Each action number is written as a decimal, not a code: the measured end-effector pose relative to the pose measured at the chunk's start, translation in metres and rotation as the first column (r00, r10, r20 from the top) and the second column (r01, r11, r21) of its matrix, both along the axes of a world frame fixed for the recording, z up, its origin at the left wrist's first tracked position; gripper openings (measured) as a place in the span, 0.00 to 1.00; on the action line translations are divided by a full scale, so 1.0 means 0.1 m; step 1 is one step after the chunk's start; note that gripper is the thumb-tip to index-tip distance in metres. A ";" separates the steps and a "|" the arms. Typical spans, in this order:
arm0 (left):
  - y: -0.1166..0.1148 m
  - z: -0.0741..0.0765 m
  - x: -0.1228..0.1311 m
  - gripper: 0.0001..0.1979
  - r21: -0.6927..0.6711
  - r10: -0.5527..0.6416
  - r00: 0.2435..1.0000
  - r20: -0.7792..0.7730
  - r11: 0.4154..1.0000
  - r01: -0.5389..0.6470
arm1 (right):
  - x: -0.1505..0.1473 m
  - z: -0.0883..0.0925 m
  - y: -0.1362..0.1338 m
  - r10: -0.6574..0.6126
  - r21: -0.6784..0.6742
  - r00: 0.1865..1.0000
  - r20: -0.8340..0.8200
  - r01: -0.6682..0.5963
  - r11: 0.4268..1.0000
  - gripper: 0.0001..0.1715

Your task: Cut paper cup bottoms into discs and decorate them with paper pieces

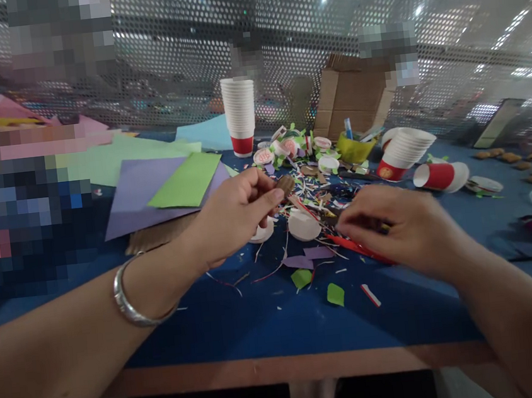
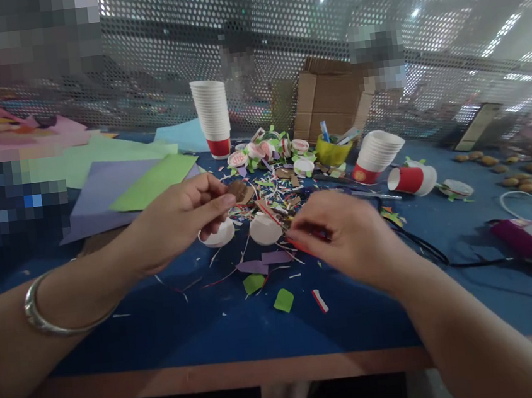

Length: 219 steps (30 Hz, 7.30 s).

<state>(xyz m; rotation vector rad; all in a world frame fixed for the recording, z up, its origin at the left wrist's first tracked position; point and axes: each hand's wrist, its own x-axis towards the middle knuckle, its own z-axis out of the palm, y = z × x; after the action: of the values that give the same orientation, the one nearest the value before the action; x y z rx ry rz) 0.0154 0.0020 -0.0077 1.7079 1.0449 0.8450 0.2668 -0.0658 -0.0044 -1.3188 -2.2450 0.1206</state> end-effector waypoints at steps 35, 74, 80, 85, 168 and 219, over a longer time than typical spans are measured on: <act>-0.22 0.08 0.07 0.08 -0.218 -0.226 0.974 0.020 0.950 0.224 | -0.28 0.02 -0.01 -0.142 -0.380 0.886 -0.441 -0.041 0.924 0.12; -0.25 0.10 0.06 0.09 -0.252 -0.332 0.943 -0.010 0.914 0.319 | -0.27 0.00 -0.03 -0.147 -0.445 0.861 -0.486 -0.099 0.890 0.14; -0.24 0.10 0.06 0.08 -0.263 -0.324 0.946 0.001 0.912 0.313 | -0.26 0.00 -0.03 -0.115 -0.408 0.880 -0.461 -0.095 0.908 0.14; -0.25 0.10 0.07 0.08 -0.264 -0.358 0.934 -0.007 0.901 0.343 | -0.27 -0.01 -0.03 -0.078 -0.394 0.912 -0.402 -0.095 0.914 0.14; -0.29 0.00 0.17 0.16 -0.254 -0.051 0.914 0.402 0.953 0.165 | -0.44 -0.07 -0.15 -0.022 0.066 0.969 -0.247 0.040 0.997 0.08; -0.12 0.04 0.04 0.10 -0.248 -0.108 0.959 0.261 0.953 0.175 | -0.02 0.00 0.09 -0.254 -0.156 0.922 -0.293 0.216 0.964 0.17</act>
<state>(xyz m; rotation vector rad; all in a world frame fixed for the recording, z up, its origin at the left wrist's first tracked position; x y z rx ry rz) 0.0198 -0.0097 -0.0042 1.3915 0.8168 0.7609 0.2647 -0.0567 -0.0039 -1.5072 -1.8258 0.3577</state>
